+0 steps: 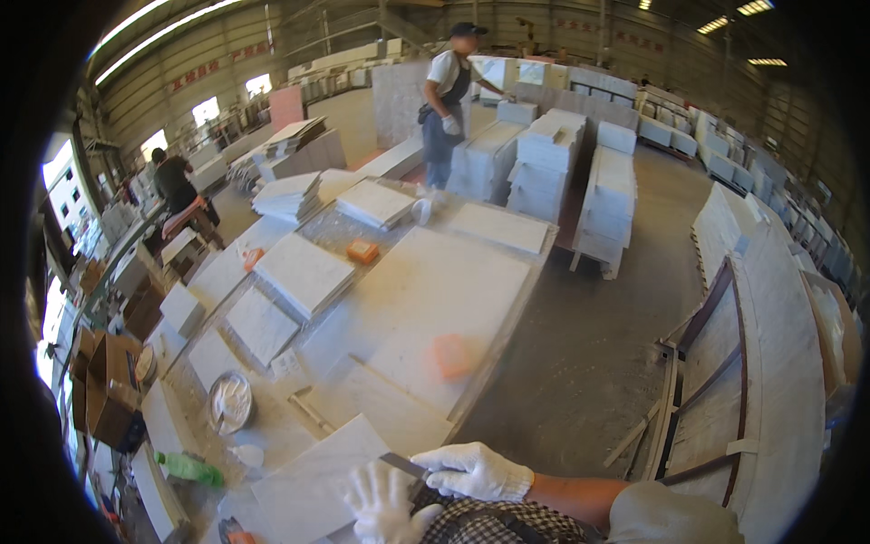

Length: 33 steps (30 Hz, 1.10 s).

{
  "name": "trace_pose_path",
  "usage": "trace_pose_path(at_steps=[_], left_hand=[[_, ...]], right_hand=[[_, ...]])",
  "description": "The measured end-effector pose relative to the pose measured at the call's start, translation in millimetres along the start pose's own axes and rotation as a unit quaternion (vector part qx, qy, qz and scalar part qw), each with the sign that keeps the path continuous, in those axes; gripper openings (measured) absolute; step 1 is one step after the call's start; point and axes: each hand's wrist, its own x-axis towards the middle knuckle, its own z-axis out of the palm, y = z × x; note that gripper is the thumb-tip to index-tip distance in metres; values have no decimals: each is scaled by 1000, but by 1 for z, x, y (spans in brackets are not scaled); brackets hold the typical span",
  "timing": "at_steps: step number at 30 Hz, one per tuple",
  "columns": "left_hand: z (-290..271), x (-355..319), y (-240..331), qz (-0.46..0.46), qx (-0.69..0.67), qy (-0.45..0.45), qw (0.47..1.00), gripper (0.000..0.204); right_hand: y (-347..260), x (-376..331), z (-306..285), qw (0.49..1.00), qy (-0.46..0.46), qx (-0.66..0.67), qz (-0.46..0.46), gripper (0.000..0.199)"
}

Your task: The person scrapes the surface of white rectangular stone tiles with a metal scraper, then rubs the edges with a small orange block. The person repeats this process on multiple tiles, stacking finished pieces on the table.

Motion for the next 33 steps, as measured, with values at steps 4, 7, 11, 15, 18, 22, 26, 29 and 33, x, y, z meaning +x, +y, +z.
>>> trace_pose_path(at_steps=[4,7,11,15,18,22,26,29,33], left_hand=[[9,8,44,252,-119,-3,960,72],[0,1,36,102,-189,36,976,69],[-19,-8,28,-148,-418,71,893,67],[-28,-10,28,-251,-632,59,731,37],[-30,-15,18,-288,-647,48,704,27],[-33,-27,-21,-297,-613,251,688,19],[-33,-31,-80,-346,-66,270,896,41],[-21,-26,-68,-174,20,169,970,56],[-5,-27,-26,200,-163,19,966,66]], right_hand=[[-12,-8,-8,995,92,19,-17,28],[-14,-9,-15,993,117,25,-7,13],[-11,-6,-6,998,60,3,24,11],[-14,1,16,991,-31,-123,34,13],[-17,7,23,978,-70,-194,0,14],[-17,14,17,984,-34,-155,78,12],[-16,30,13,998,35,-52,4,9],[-17,50,20,994,31,-105,18,13],[-17,84,44,954,-15,-293,-69,17]])
